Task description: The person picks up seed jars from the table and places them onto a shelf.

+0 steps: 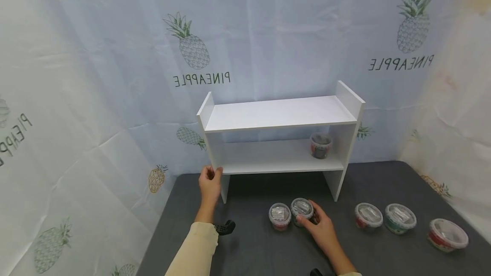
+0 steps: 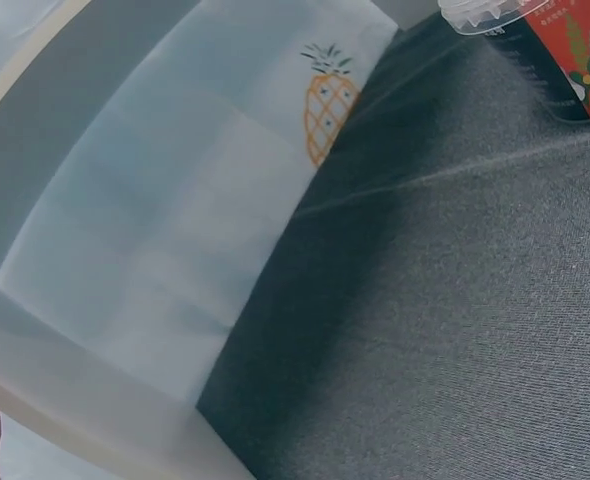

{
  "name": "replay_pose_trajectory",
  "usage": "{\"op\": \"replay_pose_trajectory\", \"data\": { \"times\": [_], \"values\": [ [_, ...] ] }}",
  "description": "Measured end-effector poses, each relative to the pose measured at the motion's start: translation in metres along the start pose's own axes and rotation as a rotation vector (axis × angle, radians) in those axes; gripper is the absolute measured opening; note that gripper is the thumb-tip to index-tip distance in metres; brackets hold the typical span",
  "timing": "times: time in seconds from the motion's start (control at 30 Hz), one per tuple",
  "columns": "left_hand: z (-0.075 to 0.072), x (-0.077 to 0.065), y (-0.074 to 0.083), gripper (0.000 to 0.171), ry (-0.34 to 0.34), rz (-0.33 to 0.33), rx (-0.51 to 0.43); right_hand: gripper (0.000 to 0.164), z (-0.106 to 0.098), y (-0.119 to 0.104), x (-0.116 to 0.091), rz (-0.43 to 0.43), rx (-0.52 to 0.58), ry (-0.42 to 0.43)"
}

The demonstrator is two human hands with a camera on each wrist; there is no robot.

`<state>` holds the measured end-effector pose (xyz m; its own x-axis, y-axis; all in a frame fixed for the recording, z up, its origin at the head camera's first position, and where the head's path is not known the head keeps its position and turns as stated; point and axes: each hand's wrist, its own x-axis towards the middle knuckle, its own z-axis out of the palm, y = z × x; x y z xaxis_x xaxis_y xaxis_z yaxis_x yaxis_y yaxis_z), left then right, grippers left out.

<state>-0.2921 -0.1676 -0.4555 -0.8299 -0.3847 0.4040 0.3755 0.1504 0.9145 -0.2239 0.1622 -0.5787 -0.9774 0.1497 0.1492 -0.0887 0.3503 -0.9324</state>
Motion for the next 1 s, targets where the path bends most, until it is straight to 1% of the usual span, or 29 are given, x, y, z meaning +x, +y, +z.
{"op": "replay_pose_trajectory", "data": {
  "times": [0.17,0.27,0.4,0.57,0.67,0.8,0.9,1.0],
  "values": [
    [0.001,-0.002,0.0,0.02,-0.004,0.002,-0.001,0.074,-0.001,-0.006,-0.001,0.012,0.003,0.019],
    [0.0,-0.002,0.001,0.02,-0.003,-0.006,-0.004,0.071,-0.002,-0.014,0.0,-0.007,0.017,0.028],
    [0.001,-0.002,0.002,0.019,0.003,-0.008,-0.008,0.07,-0.002,-0.034,0.005,-0.081,0.047,0.058],
    [0.002,-0.002,0.002,0.02,0.013,-0.004,-0.013,0.071,-0.005,-0.069,0.014,-0.214,0.08,0.082],
    [0.002,-0.002,0.002,0.021,0.027,0.0,-0.019,0.076,-0.005,-0.091,0.021,-0.27,0.085,0.056],
    [0.003,-0.002,0.0,0.022,0.042,0.007,-0.033,0.079,-0.003,-0.114,0.032,-0.316,0.098,0.013],
    [0.003,-0.002,-0.001,0.024,0.047,0.01,-0.036,0.078,0.003,-0.124,0.04,-0.349,0.093,-0.007],
    [0.002,-0.003,-0.001,0.024,0.049,0.009,-0.033,0.077,0.01,-0.13,0.045,-0.376,0.058,-0.025]
  ]
}}
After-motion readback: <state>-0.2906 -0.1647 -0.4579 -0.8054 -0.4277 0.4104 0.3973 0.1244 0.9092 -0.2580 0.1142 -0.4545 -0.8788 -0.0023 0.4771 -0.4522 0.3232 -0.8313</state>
